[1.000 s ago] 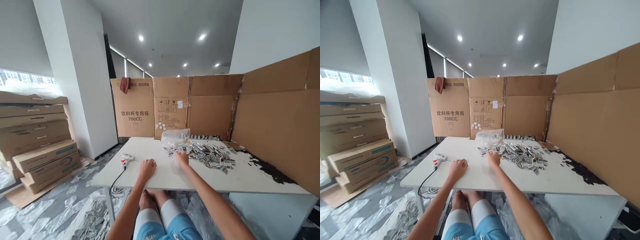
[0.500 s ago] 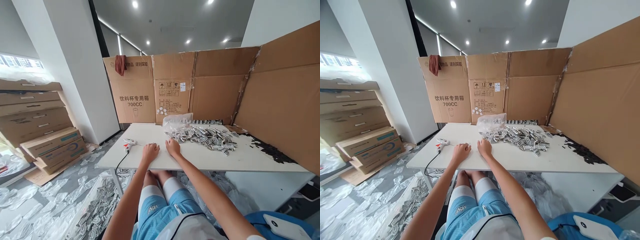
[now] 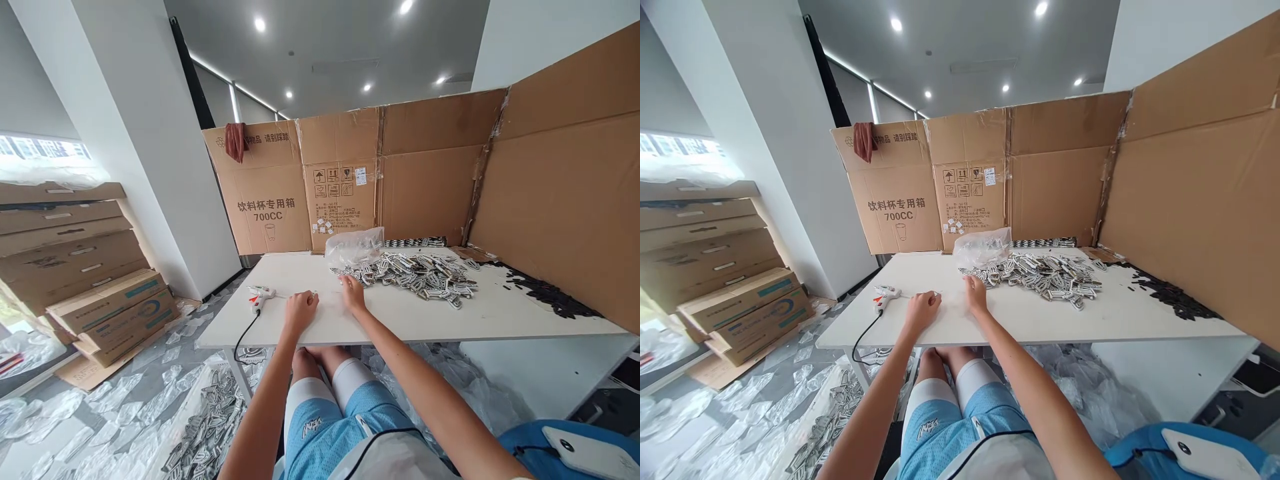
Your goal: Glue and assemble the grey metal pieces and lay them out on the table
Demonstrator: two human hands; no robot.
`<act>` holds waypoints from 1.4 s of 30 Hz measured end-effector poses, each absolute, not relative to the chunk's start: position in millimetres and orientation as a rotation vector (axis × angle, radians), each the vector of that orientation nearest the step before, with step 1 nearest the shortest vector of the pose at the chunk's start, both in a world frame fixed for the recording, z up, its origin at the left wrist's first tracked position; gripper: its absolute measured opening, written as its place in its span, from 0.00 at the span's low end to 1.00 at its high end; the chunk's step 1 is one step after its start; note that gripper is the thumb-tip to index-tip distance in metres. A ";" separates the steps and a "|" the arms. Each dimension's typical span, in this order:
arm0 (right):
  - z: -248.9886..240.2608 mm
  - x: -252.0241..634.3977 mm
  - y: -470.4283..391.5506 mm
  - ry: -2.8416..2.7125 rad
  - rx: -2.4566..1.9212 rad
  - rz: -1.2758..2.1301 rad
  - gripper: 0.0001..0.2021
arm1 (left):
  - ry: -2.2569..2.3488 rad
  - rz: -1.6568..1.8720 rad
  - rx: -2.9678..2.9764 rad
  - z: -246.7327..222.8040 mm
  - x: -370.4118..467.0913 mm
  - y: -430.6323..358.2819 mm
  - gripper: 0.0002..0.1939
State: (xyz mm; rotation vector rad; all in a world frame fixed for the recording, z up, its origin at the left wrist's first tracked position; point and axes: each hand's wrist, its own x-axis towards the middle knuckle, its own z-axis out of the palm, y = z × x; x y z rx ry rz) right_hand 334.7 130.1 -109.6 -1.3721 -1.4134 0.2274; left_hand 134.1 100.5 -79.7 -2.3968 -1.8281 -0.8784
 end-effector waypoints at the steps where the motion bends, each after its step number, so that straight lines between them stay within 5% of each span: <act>1: -107.9 334.8 128.1 -1.419 -1.347 0.210 0.28 | -1.831 -0.884 -2.396 -79.7 134.0 100.5 0.20; 13: -118.0 418.6 118.1 -1.550 -1.499 -0.091 0.16 | -1.816 -0.913 -2.405 -81.2 131.7 101.4 0.20; 19: -128.8 436.2 124.5 -1.656 -1.639 -0.150 0.22 | -1.808 -0.934 -2.398 -78.4 132.2 100.7 0.20; 30: -133.9 438.7 129.7 -1.684 -1.657 -0.162 0.12 | -1.751 -0.955 -2.423 -79.9 133.5 101.8 0.18; 42: -134.6 431.4 134.0 -1.623 -1.430 -0.076 0.15 | -1.316 -0.957 -2.529 -72.2 139.9 86.9 0.11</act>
